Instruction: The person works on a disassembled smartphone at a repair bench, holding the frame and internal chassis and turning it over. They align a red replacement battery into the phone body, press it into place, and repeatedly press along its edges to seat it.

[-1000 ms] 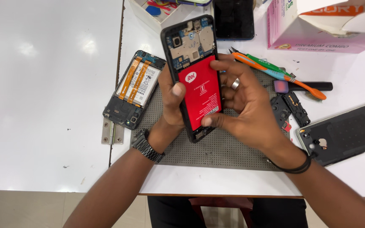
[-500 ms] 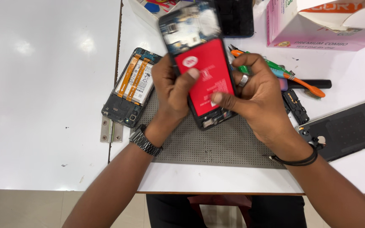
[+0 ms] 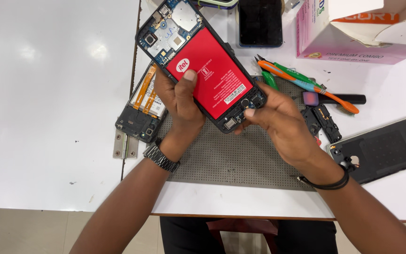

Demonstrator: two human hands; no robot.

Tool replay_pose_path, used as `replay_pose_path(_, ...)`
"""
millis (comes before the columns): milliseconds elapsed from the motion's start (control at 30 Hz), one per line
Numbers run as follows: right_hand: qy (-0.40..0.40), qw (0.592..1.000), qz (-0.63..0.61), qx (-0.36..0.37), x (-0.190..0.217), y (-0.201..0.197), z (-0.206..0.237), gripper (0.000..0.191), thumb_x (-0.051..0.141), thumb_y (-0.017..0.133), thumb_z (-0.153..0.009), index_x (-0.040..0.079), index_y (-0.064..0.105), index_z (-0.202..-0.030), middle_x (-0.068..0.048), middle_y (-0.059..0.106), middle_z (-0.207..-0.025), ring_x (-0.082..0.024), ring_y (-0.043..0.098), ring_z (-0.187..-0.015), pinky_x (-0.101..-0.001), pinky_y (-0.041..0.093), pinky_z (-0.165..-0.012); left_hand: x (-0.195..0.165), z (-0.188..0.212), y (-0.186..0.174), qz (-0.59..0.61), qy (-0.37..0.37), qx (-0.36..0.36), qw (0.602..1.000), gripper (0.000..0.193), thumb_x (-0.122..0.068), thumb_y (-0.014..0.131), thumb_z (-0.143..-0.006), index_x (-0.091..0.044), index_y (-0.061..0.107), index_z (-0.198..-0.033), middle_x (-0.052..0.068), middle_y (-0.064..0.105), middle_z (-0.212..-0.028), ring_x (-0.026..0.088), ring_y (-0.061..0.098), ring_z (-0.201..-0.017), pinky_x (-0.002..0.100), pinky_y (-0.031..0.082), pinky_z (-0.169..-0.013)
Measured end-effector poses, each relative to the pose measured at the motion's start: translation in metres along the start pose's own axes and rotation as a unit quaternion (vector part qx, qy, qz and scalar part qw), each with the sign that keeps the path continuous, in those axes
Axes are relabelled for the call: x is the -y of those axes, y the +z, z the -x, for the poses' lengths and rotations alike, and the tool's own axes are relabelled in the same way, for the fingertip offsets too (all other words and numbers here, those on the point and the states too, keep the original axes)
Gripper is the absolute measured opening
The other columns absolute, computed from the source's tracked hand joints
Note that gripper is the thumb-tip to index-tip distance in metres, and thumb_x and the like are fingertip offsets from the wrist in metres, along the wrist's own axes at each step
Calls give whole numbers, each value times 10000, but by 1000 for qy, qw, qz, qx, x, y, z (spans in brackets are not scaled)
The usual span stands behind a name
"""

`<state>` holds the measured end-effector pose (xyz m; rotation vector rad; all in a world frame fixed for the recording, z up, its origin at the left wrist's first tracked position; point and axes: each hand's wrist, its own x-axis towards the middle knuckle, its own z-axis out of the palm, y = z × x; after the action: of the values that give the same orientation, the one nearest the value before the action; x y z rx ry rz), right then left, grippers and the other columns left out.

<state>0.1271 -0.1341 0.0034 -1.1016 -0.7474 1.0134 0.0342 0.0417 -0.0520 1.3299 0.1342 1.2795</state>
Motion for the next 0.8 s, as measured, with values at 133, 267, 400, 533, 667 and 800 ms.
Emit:
replay_pose_path(133, -19, 996, 85, 13, 0, -1, 2, 323, 88, 562, -989, -68, 570, -1272, -175, 711, -1062, -210, 723, -910, -352, 585, -835, -2, -1, 0, 7, -7, 4, 1000, 358, -292, 589, -1040, 28, 546, -1196, 134, 708, -1025, 134, 700, -846, 274, 580, -802)
replay_pose_path(267, -15, 995, 98, 20, 3, 0, -1, 337, 72, 560, -971, -69, 525, -1274, -160, 707, -1081, -212, 758, -868, -331, 609, -789, -3, 0, 0, 2, -2, 4, 1000, 391, -310, 590, -1037, 33, 541, -1219, 136, 710, -1036, 134, 701, -845, 274, 580, -789)
replay_pose_path(400, -6, 997, 79, 21, 6, 3, 0, 366, 52, 546, -976, -79, 490, -1314, -157, 707, -1087, -204, 750, -819, -324, 620, -765, -3, 2, 1, 14, 14, -1, 1000, 395, -315, 595, -1056, 46, 545, -1209, 138, 696, -1041, 140, 677, -892, 282, 562, -843)
replay_pose_path(533, -1, 998, 65, 13, 8, 4, 1, 391, 21, 550, -955, -77, 463, -1324, -136, 695, -1051, -175, 713, -672, -292, 596, -622, -3, 3, 2, 17, 19, 0, 1000, 412, -336, 595, -1047, 43, 550, -1200, 133, 691, -1037, 142, 670, -891, 285, 554, -842)
replay_pose_path(667, -1, 997, 83, 2, 7, 3, 4, 379, 6, 564, -964, -88, 476, -1321, -132, 672, -899, -150, 635, -527, -268, 518, -501, -4, 3, 3, 19, 21, 0, 1000, 431, -347, 597, -1039, 51, 554, -1198, 137, 687, -1027, 148, 669, -907, 289, 552, -851)
replay_pose_path(800, 7, 995, 100, -4, 7, 2, 4, 374, 3, 559, -957, -79, 486, -1315, -129, 666, -889, -141, 589, -490, -271, 490, -474, -6, 4, 3, 20, 3, 1, 1000, 462, -357, 588, -1013, 41, 529, -1242, 145, 694, -1035, 160, 697, -910, 303, 580, -848)
